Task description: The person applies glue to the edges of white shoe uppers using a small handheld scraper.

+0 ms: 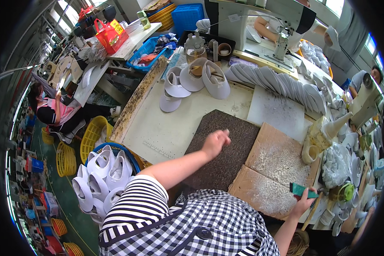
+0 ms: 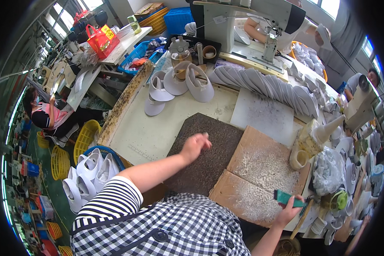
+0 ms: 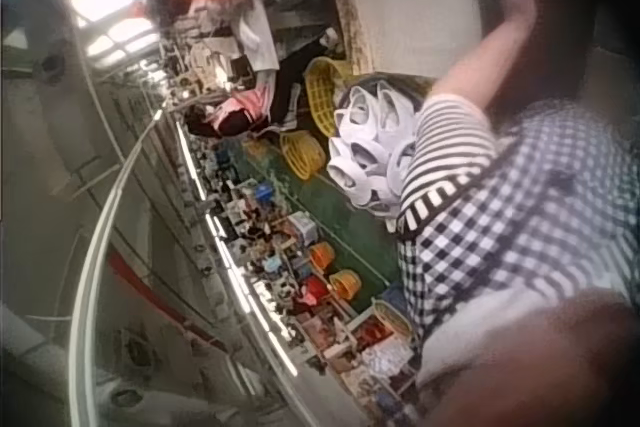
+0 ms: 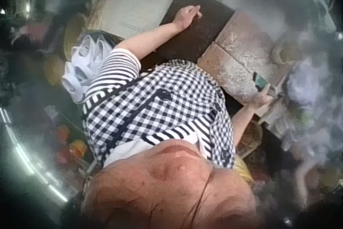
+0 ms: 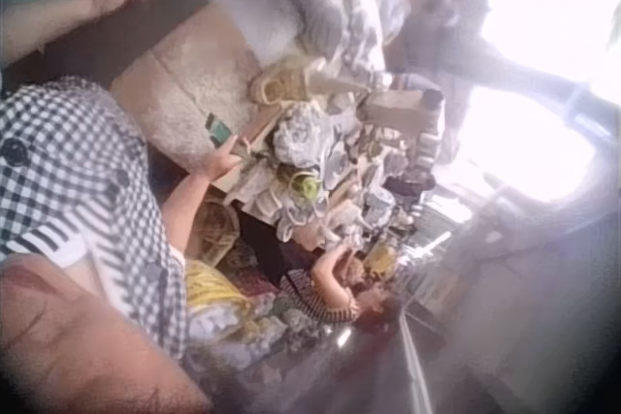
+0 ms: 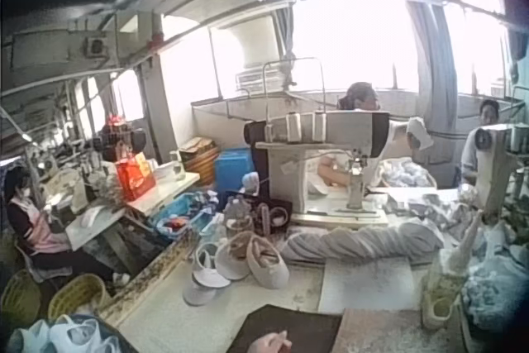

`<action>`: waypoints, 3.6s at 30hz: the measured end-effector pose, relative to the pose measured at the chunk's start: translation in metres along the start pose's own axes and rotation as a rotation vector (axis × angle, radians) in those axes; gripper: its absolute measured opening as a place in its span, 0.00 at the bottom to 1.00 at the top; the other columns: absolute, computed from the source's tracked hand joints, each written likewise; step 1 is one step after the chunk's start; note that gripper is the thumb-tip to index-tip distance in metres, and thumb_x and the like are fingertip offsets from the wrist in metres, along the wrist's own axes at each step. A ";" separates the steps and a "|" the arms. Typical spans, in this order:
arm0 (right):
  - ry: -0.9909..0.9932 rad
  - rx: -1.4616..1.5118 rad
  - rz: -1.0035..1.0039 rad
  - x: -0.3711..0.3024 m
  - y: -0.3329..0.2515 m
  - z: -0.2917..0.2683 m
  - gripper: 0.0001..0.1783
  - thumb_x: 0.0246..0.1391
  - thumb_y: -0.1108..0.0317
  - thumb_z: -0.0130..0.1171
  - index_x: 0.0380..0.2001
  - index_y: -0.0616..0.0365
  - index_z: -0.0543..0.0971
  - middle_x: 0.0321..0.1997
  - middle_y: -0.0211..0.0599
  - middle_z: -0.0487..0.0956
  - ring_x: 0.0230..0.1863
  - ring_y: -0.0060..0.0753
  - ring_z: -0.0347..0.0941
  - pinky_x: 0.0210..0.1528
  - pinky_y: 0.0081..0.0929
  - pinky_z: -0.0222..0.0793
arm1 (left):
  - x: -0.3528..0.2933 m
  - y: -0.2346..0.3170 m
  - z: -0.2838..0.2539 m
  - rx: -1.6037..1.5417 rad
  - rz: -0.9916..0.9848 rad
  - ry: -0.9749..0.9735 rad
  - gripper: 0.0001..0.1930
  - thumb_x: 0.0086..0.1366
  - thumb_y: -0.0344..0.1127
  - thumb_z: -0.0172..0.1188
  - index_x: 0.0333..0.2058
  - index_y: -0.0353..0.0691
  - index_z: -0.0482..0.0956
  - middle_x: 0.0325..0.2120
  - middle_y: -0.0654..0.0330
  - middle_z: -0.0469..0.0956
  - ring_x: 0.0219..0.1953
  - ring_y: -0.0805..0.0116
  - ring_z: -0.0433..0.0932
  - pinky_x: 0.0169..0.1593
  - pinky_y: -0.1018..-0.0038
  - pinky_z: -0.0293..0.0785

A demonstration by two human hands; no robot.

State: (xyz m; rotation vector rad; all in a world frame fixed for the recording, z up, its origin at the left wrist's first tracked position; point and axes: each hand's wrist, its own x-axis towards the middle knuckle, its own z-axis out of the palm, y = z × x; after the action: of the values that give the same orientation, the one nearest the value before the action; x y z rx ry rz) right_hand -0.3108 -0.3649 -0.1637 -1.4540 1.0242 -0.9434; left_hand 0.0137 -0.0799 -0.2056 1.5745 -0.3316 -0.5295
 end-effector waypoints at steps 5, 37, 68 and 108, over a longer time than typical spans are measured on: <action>-0.112 -0.034 0.109 -0.034 -0.004 0.032 0.12 0.62 0.66 0.51 0.47 0.53 0.66 0.39 0.31 0.69 0.29 0.19 0.70 0.24 0.15 0.70 | 0.111 0.000 -0.065 0.407 0.147 0.437 0.18 0.66 0.48 0.53 0.33 0.36 0.75 0.29 0.51 0.75 0.35 0.56 0.73 0.42 0.65 0.69; -0.969 -0.749 -0.480 -0.059 -0.075 0.120 0.21 0.51 0.58 0.59 0.47 0.53 0.73 0.42 0.39 0.79 0.42 0.45 0.77 0.42 0.38 0.73 | -0.042 0.084 0.068 1.001 0.657 -1.127 0.22 0.49 0.35 0.66 0.43 0.38 0.72 0.38 0.51 0.74 0.40 0.51 0.75 0.47 0.60 0.71; -0.768 -0.281 -0.667 -0.094 -0.061 0.112 0.19 0.45 0.66 0.66 0.43 0.47 0.76 0.31 0.37 0.78 0.33 0.43 0.76 0.33 0.35 0.72 | -0.091 0.082 0.037 -0.746 -0.575 -0.468 0.23 0.67 0.44 0.46 0.57 0.39 0.65 0.51 0.55 0.73 0.51 0.59 0.74 0.57 0.58 0.67; -1.003 0.048 -0.103 -0.075 -0.120 0.073 0.18 0.46 0.71 0.68 0.43 0.57 0.77 0.38 0.33 0.79 0.41 0.27 0.75 0.44 0.25 0.69 | -0.085 0.159 0.062 0.021 0.097 -0.665 0.28 0.55 0.23 0.62 0.56 0.34 0.66 0.41 0.57 0.76 0.43 0.72 0.75 0.47 0.74 0.71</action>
State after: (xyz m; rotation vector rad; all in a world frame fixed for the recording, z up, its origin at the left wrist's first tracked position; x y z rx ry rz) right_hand -0.2541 -0.2641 -0.0547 -1.6537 0.1809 -0.2016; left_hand -0.0738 -0.1022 -0.0371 1.3570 -0.9117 -0.9698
